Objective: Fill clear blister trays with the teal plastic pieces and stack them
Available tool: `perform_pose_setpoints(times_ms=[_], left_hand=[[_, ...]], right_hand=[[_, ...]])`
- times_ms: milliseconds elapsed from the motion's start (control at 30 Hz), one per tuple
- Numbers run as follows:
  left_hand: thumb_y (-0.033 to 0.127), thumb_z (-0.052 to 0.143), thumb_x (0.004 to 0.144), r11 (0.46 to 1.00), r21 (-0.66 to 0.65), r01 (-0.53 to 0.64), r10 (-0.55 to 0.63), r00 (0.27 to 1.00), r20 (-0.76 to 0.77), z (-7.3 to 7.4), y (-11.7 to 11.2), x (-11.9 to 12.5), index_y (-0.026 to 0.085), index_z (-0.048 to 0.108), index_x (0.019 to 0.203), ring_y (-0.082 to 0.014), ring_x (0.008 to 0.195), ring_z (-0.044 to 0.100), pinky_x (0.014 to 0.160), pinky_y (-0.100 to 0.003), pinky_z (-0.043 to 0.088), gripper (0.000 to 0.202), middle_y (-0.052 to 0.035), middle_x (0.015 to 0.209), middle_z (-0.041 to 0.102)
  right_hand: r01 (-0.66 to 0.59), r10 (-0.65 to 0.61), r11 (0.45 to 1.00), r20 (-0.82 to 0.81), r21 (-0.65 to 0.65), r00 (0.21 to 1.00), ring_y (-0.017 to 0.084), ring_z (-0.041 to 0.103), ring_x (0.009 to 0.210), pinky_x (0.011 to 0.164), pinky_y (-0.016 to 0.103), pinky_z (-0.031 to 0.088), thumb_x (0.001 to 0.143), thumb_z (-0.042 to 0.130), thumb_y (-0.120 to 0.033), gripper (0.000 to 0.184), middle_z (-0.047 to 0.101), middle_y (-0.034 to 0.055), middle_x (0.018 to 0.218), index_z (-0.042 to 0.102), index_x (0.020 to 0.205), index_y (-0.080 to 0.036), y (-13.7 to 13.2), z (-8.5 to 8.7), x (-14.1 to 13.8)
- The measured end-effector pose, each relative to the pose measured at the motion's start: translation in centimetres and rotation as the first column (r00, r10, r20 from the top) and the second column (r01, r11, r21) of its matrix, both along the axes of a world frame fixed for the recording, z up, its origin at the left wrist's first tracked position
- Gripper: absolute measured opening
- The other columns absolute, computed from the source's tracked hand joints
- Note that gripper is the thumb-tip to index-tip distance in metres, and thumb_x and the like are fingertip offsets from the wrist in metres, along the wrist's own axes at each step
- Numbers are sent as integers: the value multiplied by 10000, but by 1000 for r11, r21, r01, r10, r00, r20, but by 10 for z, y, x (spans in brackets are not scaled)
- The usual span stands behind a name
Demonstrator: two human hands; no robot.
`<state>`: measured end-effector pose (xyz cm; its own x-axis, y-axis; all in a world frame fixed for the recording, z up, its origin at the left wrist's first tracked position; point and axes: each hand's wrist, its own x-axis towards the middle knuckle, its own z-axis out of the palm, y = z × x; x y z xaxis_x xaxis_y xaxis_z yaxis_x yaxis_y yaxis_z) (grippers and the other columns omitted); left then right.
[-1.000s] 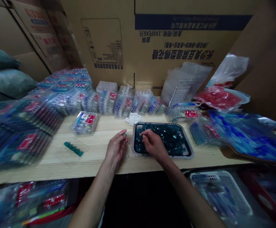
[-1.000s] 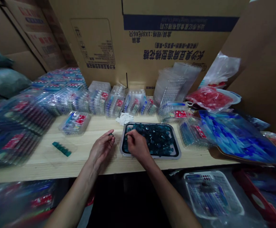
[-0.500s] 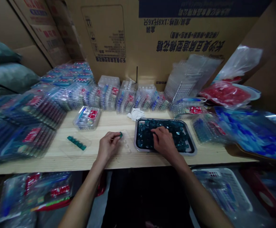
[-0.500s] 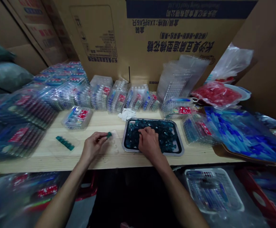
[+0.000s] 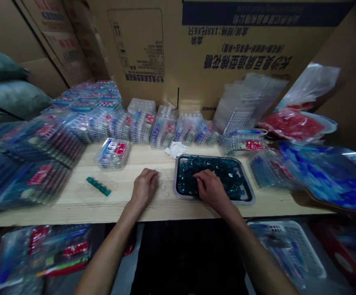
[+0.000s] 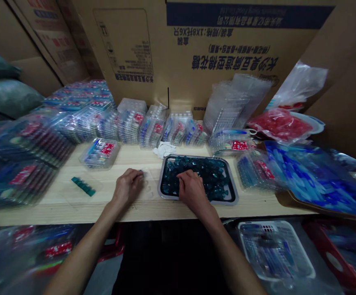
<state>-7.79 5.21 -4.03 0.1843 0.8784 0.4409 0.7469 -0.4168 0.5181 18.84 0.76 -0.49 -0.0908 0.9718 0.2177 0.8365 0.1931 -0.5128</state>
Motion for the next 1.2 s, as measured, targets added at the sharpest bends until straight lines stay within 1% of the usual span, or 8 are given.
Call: perform_pose_setpoints(times_ms=[100, 367, 567, 767, 900, 1000, 1100, 1200], left_hand=[[172, 540, 882, 999, 12, -31, 30, 1000, 7, -4, 5, -2, 176, 720, 911, -171, 763, 632, 704, -277, 489, 182, -58, 856, 670], [233, 562, 903, 997, 46, 59, -60, 998, 14, -20, 4, 2, 192, 735, 912, -166, 775, 655, 698, -271, 524, 178, -61, 871, 684], [228, 506, 923, 989, 119, 88, -77, 993, -92, -30, -2, -3, 210, 738, 977, -203, 944, 682, 825, -316, 557, 239, -90, 1037, 722], [242, 503, 920, 981, 29, 192, -192, 981, -19, -12, -2, -9, 203, 669, 1013, -193, 910, 673, 815, -324, 559, 195, -79, 974, 693], [307, 566, 882, 996, -11, 90, -86, 971, 223, 9, -13, 3, 186, 647, 1016, -193, 939, 654, 781, -316, 562, 198, -112, 1137, 615], [372, 608, 856, 976, -204, 71, 46, 855, 517, 24, -20, 30, 181, 669, 968, -174, 813, 659, 733, -296, 552, 230, -76, 967, 673], [417, 699, 782, 861, -422, 282, 187, 596, 781, 36, -20, 68, 167, 693, 1005, -162, 743, 667, 721, -292, 545, 336, -60, 864, 719], [383, 808, 668, 766, -466, 442, 325, 359, 875, 42, -15, 98, 157, 713, 1043, -137, 706, 665, 716, -275, 536, 448, -57, 877, 738]], right_hand=[[-23, 23, 1000, -17, -1, 1000, 209, 580, 975, 868, 322, 393, 913, 461, -145, 242, 643, 76, 1012, 678, 1003, -199, 2, -1, -2], [-3, 3, 1000, -4, 9, 1000, 206, 579, 955, 851, 314, 394, 914, 455, -146, 252, 650, 70, 1020, 682, 1006, -201, 6, 1, 1], [182, -178, 983, 207, 3, 962, 249, 544, 1004, 834, 346, 368, 890, 413, -99, 343, 624, 116, 1063, 662, 1113, -180, 32, 13, 14], [147, -114, 988, 404, -52, 908, 329, 488, 1083, 856, 425, 330, 853, 536, -241, 270, 577, 189, 1146, 663, 1058, -119, 72, 13, 4], [128, -113, 992, 359, -20, 926, 308, 490, 1058, 875, 422, 309, 836, 549, -235, 235, 599, 167, 1105, 637, 1028, -133, 74, 11, 5], [106, -130, 988, 232, 114, 964, 281, 502, 1042, 903, 414, 299, 867, 504, -219, 211, 623, 139, 1091, 606, 1039, -151, 62, 14, 4], [12, -22, 990, 67, 138, 998, 250, 542, 1002, 894, 384, 329, 878, 479, -190, 181, 656, 101, 1035, 592, 1018, -174, 48, 18, -7], [-86, 93, 993, -83, 78, 992, 220, 586, 917, 829, 337, 383, 867, 488, -175, 148, 674, 61, 945, 582, 978, -199, 37, 20, -21]])
